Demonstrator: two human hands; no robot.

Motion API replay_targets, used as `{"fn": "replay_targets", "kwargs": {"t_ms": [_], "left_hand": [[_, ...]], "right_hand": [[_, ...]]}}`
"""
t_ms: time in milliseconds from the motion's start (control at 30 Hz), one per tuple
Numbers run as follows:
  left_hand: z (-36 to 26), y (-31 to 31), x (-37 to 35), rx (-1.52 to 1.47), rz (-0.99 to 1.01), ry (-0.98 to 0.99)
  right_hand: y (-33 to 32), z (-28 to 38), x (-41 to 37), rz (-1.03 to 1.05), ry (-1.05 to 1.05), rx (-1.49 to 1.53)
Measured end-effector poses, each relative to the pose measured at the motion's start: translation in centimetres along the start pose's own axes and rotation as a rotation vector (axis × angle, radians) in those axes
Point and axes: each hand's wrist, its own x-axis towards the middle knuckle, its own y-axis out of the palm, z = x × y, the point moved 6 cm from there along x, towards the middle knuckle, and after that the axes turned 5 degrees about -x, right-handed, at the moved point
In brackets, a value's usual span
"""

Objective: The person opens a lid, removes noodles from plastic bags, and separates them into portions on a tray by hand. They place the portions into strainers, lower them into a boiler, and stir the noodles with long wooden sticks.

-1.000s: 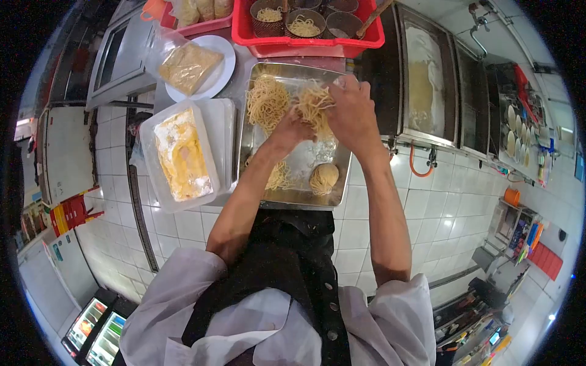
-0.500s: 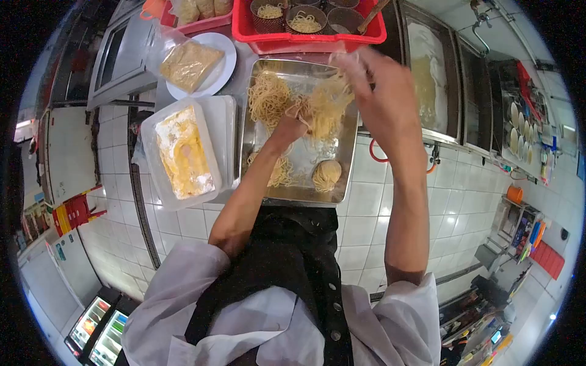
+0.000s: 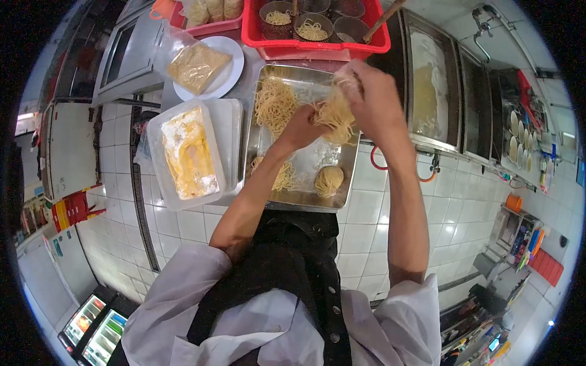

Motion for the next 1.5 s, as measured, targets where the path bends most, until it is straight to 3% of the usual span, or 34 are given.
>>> {"fn": "replay_targets", "kwargs": {"t_ms": [33,67,133,167,233,267,300,367,467,533,567,633,667,733,800,867,933,967,1033,1067,1133,1267,1333,1433,1500], "left_hand": [[1.9,-0.6,0.1,0.264,0.018,-0.112],[2.7,-0.9,-0.2,0.264,0.017,-0.116],[0.5,-0.8,-0.7,0.009,0.101,0.351],[-0.7,-0.7,-0.8,0.008,0.104,0.349],[-2.7,-0.5,-1.1,0.076,0.024,0.071],[-2.5,-0.1,-1.2,0.073,0.025,0.068],[-2.4,0.3,-1.0,0.048,0.028,0.11],[-1.2,0.5,-1.4,0.019,0.023,0.142],[-1.1,0.0,-0.8,0.159,-0.005,0.255],[-5.4,1.1,-1.8,0.454,0.002,0.565],[-6.1,1.3,-1.9,0.453,-0.002,0.563],[-3.6,1.3,-1.0,-0.182,0.064,-0.054],[-2.0,1.0,-0.6,-0.18,0.061,-0.053],[1.5,-0.2,0.4,0.223,-0.009,0.184],[-1.1,-0.2,-0.3,0.269,-0.082,0.238],[-5.1,0.1,-1.2,0.317,-0.161,0.29],[-8.0,1.2,-1.3,-0.174,-0.044,0.311],[-7.8,0.9,-1.3,-0.174,-0.046,0.309],[-6.4,0.2,-0.9,-0.21,-0.013,0.218],[-4.9,-0.5,-0.7,-0.21,-0.016,0.216],[-2.0,-1.6,-0.5,-0.059,-0.119,0.244],[-4.9,0.5,-1.3,-0.353,-0.097,0.209],[-5.3,1.2,-0.9,0.017,-0.028,0.119],[0.8,-0.4,0.2,0.077,0.083,0.02],[-0.2,-0.6,0.3,0.21,0.053,0.063]], "right_hand": [[-1.2,1.3,0.0,-0.055,-0.025,0.006],[-2.1,2.5,-0.2,-0.053,-0.023,0.009],[-4.1,3.6,-0.3,-0.11,0.105,0.128],[-3.9,2.9,-0.3,-0.14,0.113,0.116],[-3.0,2.5,-0.4,-0.084,0.024,0.039],[-2.3,2.8,-0.3,-0.027,-0.068,-0.036],[-2.6,3.1,0.1,-0.099,-0.132,0.042],[-4.8,4.6,0.3,-0.132,-0.051,0.111],[-6.9,5.6,0.3,-0.208,0.054,0.175],[-5.8,4.5,0.3,-0.111,0.05,0.131],[-5.4,4.8,0.6,-0.145,-0.022,0.134],[-6.7,5.5,0.4,-0.209,-0.019,0.11],[-7.8,6.3,0.4,-0.277,-0.012,0.083],[-8.2,6.7,0.3,-0.28,-0.027,0.057],[-6.9,5.3,0.2,-0.207,0.068,0.126],[-3.8,2.6,-0.4,-0.126,-0.278,-0.356],[-0.1,0.0,-1.1,-0.124,-0.337,-0.331],[0.5,-0.5,-1.2,-0.123,-0.337,-0.329],[2.9,-2.7,-1.2,0.232,-0.101,-0.024],[1.9,-1.6,-0.8,0.234,-0.101,-0.022],[-2.1,1.0,0.0,0.129,0.1,-0.048],[-2.7,1.6,0.6,-0.046,-0.055,-0.063],[-3.1,2.4,0.7,0.041,-0.067,-0.203],[-6.5,3.9,0.8,-0.188,0.056,-0.067],[-6.6,3.7,0.4,-0.21,0.104,-0.051]]}}
